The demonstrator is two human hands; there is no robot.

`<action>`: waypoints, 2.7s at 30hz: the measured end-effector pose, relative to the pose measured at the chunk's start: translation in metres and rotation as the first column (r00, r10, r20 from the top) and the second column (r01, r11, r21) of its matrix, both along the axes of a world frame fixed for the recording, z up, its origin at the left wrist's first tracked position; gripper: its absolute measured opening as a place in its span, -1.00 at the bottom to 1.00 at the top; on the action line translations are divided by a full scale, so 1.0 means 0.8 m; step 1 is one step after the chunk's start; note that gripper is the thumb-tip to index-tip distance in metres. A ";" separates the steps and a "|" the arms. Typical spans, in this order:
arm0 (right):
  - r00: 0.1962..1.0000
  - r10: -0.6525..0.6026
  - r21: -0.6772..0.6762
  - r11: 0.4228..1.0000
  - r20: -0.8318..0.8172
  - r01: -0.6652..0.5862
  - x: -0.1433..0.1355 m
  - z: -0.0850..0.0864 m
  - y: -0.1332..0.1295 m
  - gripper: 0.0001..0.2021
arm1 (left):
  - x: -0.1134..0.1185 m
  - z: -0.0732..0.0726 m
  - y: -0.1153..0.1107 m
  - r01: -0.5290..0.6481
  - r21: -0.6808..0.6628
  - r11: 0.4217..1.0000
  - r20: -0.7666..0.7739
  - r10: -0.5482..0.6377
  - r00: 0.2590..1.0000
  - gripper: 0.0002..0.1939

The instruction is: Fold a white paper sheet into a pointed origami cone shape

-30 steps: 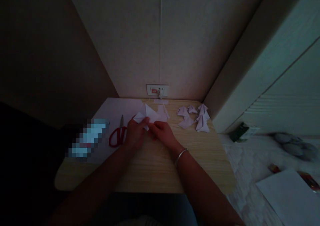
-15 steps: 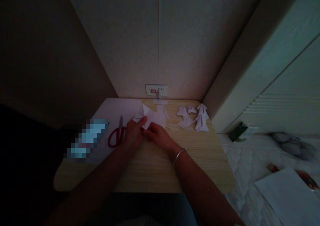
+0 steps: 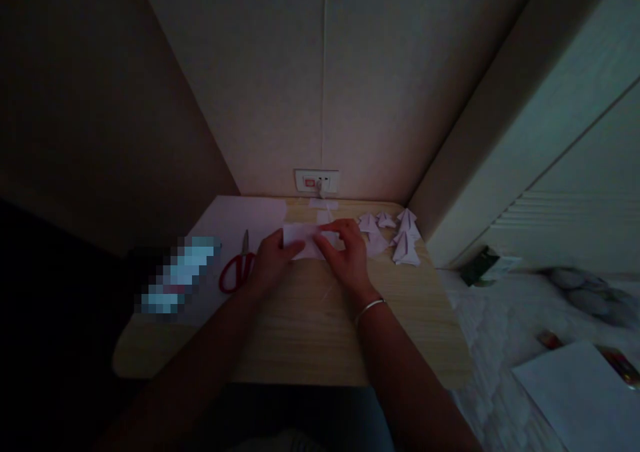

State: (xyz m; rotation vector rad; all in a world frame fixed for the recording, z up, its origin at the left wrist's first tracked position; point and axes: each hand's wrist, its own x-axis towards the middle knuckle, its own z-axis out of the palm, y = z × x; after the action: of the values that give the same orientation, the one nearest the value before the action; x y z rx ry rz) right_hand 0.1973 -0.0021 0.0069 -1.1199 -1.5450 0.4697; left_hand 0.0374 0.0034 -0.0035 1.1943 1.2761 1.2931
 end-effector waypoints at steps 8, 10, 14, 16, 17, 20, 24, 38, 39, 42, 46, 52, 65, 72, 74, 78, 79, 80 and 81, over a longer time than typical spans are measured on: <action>0.976 0.095 -0.029 0.995 0.198 -0.091 0.006 -0.006 0.005 -0.84 | 0.005 0.000 -0.001 0.156 -0.030 0.987 -0.112 -0.158 0.981 -0.85; 0.984 0.078 -0.068 0.995 0.163 -0.068 0.005 -0.007 0.005 -0.83 | 0.004 0.002 -0.001 0.162 -0.031 0.986 -0.098 -0.164 0.982 -0.86; 0.993 0.114 -0.134 0.985 0.039 -0.108 0.002 -0.009 0.006 -0.82 | 0.004 0.000 -0.002 0.169 -0.026 0.985 -0.030 -0.170 0.985 -0.83; 0.988 0.115 -0.195 0.972 -0.107 -0.134 0.000 -0.011 0.009 -0.80 | 0.005 -0.003 -0.001 0.154 -0.029 0.988 0.123 -0.149 0.981 -0.75; 0.976 0.106 -0.229 0.962 -0.192 -0.149 -0.001 -0.012 0.010 -0.79 | 0.006 -0.004 0.000 0.143 -0.031 0.989 0.219 -0.133 0.967 -0.71; 0.919 0.090 -0.287 0.934 -0.383 -0.211 -0.003 -0.014 0.013 -0.77 | 0.011 -0.004 -0.001 0.145 -0.038 0.989 0.451 -0.113 0.885 -0.70; 0.925 0.127 -0.268 0.935 -0.358 -0.233 -0.001 -0.016 0.013 -0.71 | 0.017 0.002 -0.006 0.157 -0.081 0.984 0.547 -0.087 0.833 -0.74; 0.932 0.274 0.105 0.947 0.238 -0.305 0.017 -0.009 0.009 -0.67 | 0.003 -0.007 0.005 0.019 0.030 0.999 0.217 -0.025 0.976 -0.77; 0.914 0.310 0.100 0.933 0.260 -0.345 0.018 -0.009 0.009 -0.67 | 0.003 -0.005 0.005 0.012 0.016 1.000 0.205 -0.015 0.979 -0.76; 0.876 0.368 0.058 0.913 0.312 -0.404 0.020 -0.009 0.010 -0.70 | 0.000 -0.002 0.006 0.034 0.004 0.999 0.131 -0.034 0.991 -0.76; 0.870 0.386 0.024 0.911 0.308 -0.412 0.021 -0.008 0.012 -0.82 | -0.001 -0.003 0.008 0.094 0.026 0.995 0.058 -0.095 0.994 -0.77; 0.851 0.452 -0.034 0.887 0.266 -0.461 0.023 -0.004 0.012 -0.85 | 0.000 -0.003 0.006 0.134 0.040 0.990 0.016 -0.135 0.991 -0.76; 0.976 0.198 -0.308 0.926 -0.091 -0.217 -0.006 -0.015 0.003 -0.84 | 0.008 -0.007 0.003 0.146 -0.001 0.989 0.209 -0.142 0.968 -0.76; 0.982 0.139 -0.294 0.940 -0.131 -0.172 -0.012 -0.021 0.004 -0.83 | 0.009 -0.007 0.001 0.129 -0.011 0.992 0.206 -0.124 0.971 -0.75; 0.983 0.130 -0.294 0.942 -0.130 -0.163 -0.013 -0.022 0.004 -0.82 | 0.009 -0.006 0.001 0.136 -0.009 0.991 0.205 -0.132 0.970 -0.73; 0.988 0.115 -0.293 0.946 -0.105 -0.141 -0.014 -0.022 0.002 -0.81 | 0.009 -0.004 0.001 0.125 0.010 0.992 0.200 -0.125 0.972 -0.77; 0.989 0.115 -0.291 0.947 -0.096 -0.138 -0.015 -0.021 0.002 -0.81 | 0.008 -0.004 0.001 0.119 0.013 0.993 0.193 -0.119 0.974 -0.78; 0.989 0.119 -0.292 0.946 -0.085 -0.139 -0.015 -0.021 0.001 -0.81 | 0.008 -0.005 0.002 0.113 0.014 0.994 0.182 -0.113 0.977 -0.79; 0.989 0.123 -0.294 0.945 -0.078 -0.141 -0.015 -0.021 0.001 -0.81 | 0.008 -0.006 0.003 0.104 0.015 0.994 0.171 -0.105 0.980 -0.79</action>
State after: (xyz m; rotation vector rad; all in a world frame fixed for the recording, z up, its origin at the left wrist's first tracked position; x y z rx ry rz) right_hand 0.1851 -0.0012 -0.0098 -1.2232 -1.5372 0.8436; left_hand 0.0437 0.0055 -0.0086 1.1132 1.0717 1.2935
